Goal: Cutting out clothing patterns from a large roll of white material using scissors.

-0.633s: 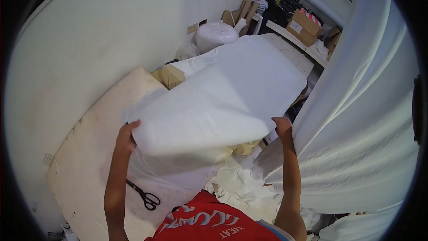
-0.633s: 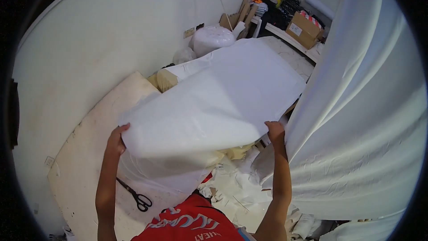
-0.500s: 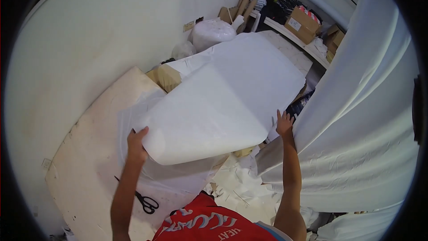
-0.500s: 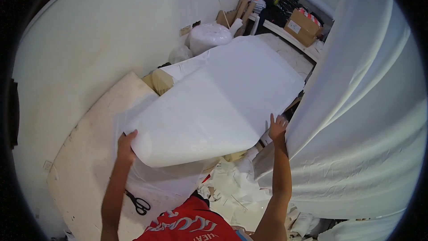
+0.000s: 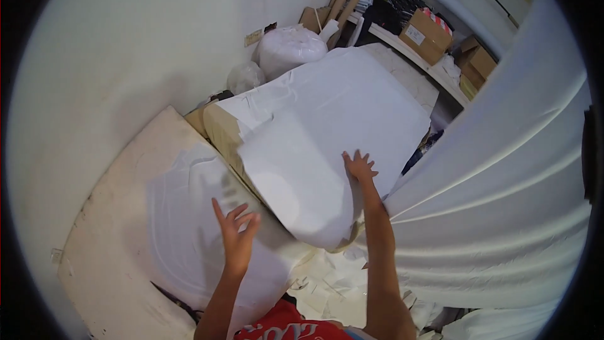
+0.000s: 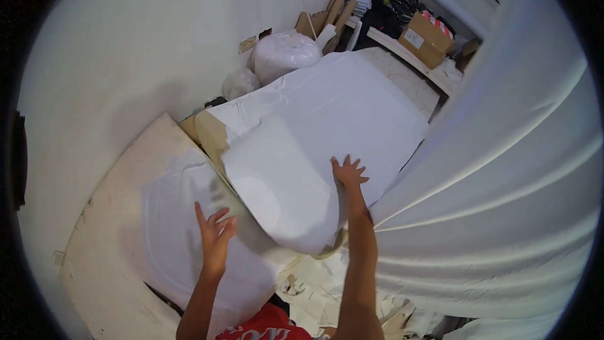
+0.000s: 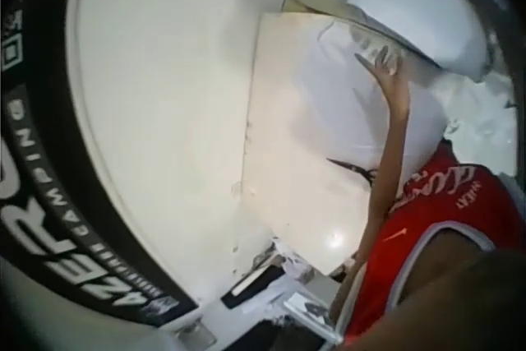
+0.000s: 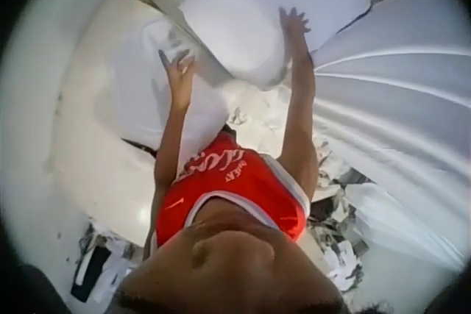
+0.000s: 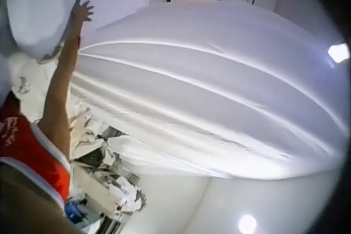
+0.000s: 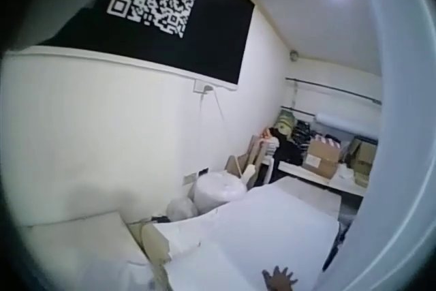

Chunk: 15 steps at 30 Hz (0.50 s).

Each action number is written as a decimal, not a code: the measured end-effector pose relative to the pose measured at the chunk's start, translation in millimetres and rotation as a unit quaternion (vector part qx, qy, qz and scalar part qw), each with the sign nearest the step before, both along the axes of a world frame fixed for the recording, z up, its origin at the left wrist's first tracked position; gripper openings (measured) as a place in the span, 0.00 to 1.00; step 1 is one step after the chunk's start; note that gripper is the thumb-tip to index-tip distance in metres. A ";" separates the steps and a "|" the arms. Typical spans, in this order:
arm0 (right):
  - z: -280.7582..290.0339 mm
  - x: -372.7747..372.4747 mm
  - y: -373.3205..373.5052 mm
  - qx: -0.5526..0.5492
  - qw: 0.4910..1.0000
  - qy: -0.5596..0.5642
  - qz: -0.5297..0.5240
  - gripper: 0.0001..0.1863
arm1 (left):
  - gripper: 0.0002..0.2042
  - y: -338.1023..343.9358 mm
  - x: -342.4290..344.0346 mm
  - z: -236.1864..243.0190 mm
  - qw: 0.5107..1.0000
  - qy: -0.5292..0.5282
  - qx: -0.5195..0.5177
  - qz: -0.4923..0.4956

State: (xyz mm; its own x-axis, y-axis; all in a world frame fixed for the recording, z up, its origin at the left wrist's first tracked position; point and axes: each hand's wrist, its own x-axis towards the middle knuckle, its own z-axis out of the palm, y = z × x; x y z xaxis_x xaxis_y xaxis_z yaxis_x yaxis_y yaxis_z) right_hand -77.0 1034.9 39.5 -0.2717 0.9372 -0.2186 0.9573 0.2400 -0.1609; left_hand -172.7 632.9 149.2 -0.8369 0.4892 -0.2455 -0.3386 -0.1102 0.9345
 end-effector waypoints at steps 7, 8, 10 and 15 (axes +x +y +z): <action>-9.8 14.6 -49.6 -0.141 0.973 0.112 0.145 0.42 | 0.35 -119.1 23.8 -16.0 0.997 -0.031 -0.071 0.017; -12.0 10.7 -54.2 -0.141 0.974 0.108 0.140 0.42 | 0.35 -130.5 25.1 -22.5 0.995 -0.050 -0.089 0.017; -15.7 2.0 -51.5 -0.034 0.987 0.074 0.138 0.41 | 0.35 -149.5 26.4 -34.8 0.986 -0.070 -0.150 0.015; -17.7 -13.0 -4.6 0.006 0.978 0.110 0.177 0.40 | 0.29 -169.8 43.7 -50.5 0.982 -0.107 -0.153 0.016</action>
